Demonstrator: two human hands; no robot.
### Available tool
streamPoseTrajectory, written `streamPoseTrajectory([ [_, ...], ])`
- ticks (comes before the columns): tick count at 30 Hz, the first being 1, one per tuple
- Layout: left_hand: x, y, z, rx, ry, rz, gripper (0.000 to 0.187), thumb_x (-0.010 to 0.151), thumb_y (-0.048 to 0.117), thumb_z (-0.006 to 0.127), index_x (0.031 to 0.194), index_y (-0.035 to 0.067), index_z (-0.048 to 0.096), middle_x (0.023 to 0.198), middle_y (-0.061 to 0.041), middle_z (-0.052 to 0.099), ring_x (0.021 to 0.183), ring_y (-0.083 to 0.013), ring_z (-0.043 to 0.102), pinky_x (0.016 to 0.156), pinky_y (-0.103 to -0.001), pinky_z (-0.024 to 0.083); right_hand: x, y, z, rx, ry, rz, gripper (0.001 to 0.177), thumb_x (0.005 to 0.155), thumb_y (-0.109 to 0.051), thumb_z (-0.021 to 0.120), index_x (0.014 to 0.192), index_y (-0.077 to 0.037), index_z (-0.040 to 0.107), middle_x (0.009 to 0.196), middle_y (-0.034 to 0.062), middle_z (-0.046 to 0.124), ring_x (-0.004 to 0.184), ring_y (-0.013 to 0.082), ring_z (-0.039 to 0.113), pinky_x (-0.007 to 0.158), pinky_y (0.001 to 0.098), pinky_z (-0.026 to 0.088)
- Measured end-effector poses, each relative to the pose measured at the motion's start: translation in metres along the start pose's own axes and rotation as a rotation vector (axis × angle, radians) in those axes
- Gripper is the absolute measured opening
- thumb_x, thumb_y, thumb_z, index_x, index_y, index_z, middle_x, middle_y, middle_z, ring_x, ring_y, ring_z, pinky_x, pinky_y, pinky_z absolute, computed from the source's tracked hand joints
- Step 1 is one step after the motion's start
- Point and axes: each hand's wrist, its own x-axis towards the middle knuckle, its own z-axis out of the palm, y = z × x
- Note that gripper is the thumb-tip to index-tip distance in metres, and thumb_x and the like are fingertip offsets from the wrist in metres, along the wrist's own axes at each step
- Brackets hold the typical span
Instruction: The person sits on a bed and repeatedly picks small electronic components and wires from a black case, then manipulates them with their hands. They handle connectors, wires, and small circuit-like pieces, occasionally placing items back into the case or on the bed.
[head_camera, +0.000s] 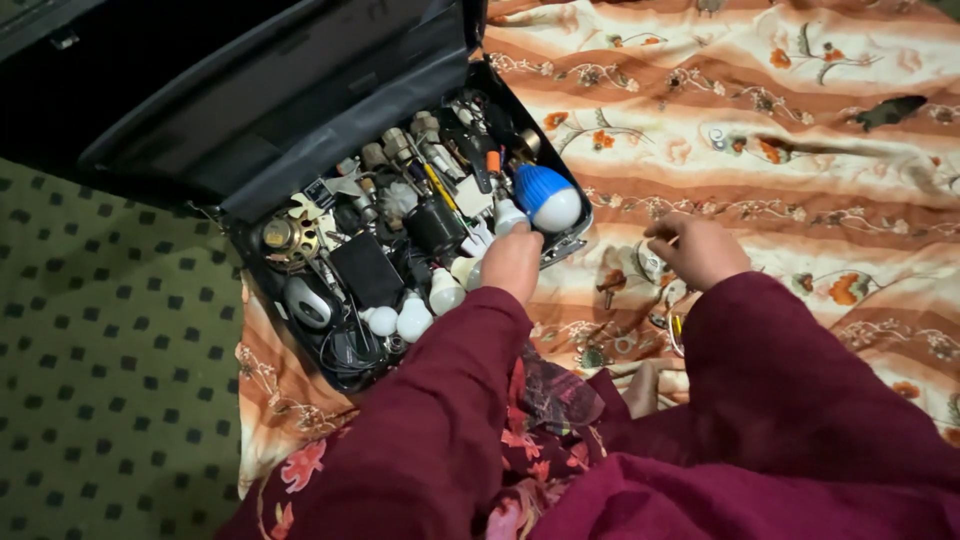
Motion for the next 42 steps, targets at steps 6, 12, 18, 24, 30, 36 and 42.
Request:
streamPoseTrajectory([
  [6,-0.026,0.001,-0.02,-0.254,0.057,-0.096,0.022,0.096,0.009,0.058,0.11,0.009,0.074,0.103,-0.013,0.059,0.098,-0.0411,0.069,0.092,-0.045,0.059,-0.003,-0.015,0.049,-0.305,-0.088,-0.202,0.015,0.09,-0.034,0.067,0.102,-0.031,0.076,0.103,-0.0025,0.076,0.102,0.0252,0.074,0.088,0.0408,0.061],
  [12,-0.056,-0.007,-0.018,-0.28,0.216,-0.079,0.016,0.096,0.013,0.061,0.108,0.018,0.071,0.101,-0.006,0.055,0.104,-0.0348,0.063,0.099,-0.039,0.051,0.011,-0.009,0.086,-0.452,-0.034,-0.335,0.016,0.088,-0.027,0.068,0.103,-0.024,0.073,0.103,0.0009,0.069,0.1,0.0266,0.072,0.084,0.041,0.062],
  [18,-0.082,0.037,-0.069,-0.582,-0.043,-0.306,0.017,0.095,0.022,0.064,0.108,0.026,0.074,0.102,0.0,0.064,0.101,-0.0248,0.071,0.091,-0.035,0.058,0.0,0.014,0.065,-0.084,-0.131,-0.102,0.023,0.088,-0.04,0.072,0.103,-0.023,0.076,0.101,0.0045,0.078,0.102,0.0296,0.075,0.091,0.0453,0.06],
  [24,-0.095,0.072,-0.054,-0.939,-0.095,-0.421,0.035,0.092,0.033,0.071,0.126,0.025,0.071,0.115,-0.008,0.071,0.112,-0.0283,0.07,0.098,-0.04,0.056,-0.085,-0.036,0.036,0.902,-0.187,-0.05,0.024,0.091,-0.009,0.075,0.111,0.004,0.072,0.097,0.0211,0.074,0.077,0.0275,0.074,0.066,0.0383,0.066],
  [30,-0.12,0.079,-0.069,-1.308,-0.013,-0.382,0.032,0.088,0.015,0.082,0.116,0.001,0.074,0.095,-0.019,0.073,0.075,-0.0214,0.075,0.057,-0.028,0.064,-0.124,-0.044,0.081,1.242,-0.233,-0.165,0.023,0.095,-0.007,0.07,0.113,0.007,0.068,0.088,0.0181,0.071,0.075,0.0212,0.071,0.065,0.0339,0.065],
  [36,-0.141,0.072,-0.091,-1.249,0.077,-0.463,0.022,0.099,0.015,0.064,0.116,0.012,0.077,0.07,-0.014,0.074,0.061,-0.0168,0.074,0.053,-0.024,0.058,-0.162,-0.058,0.072,1.21,-0.187,-0.262,0.017,0.094,-0.008,0.071,0.104,0.006,0.073,0.087,0.0154,0.074,0.072,0.0183,0.068,0.063,0.0316,0.059],
  [42,-0.155,0.071,-0.107,-0.891,0.064,-0.325,0.027,0.097,0.023,0.063,0.119,0.03,0.078,0.102,-0.009,0.073,0.095,-0.0306,0.072,0.084,-0.041,0.058,-0.16,-0.055,0.086,1.349,-0.116,-0.217,0.02,0.099,-0.012,0.067,0.11,0.005,0.069,0.085,0.0144,0.068,0.074,0.0186,0.068,0.065,0.0322,0.061],
])
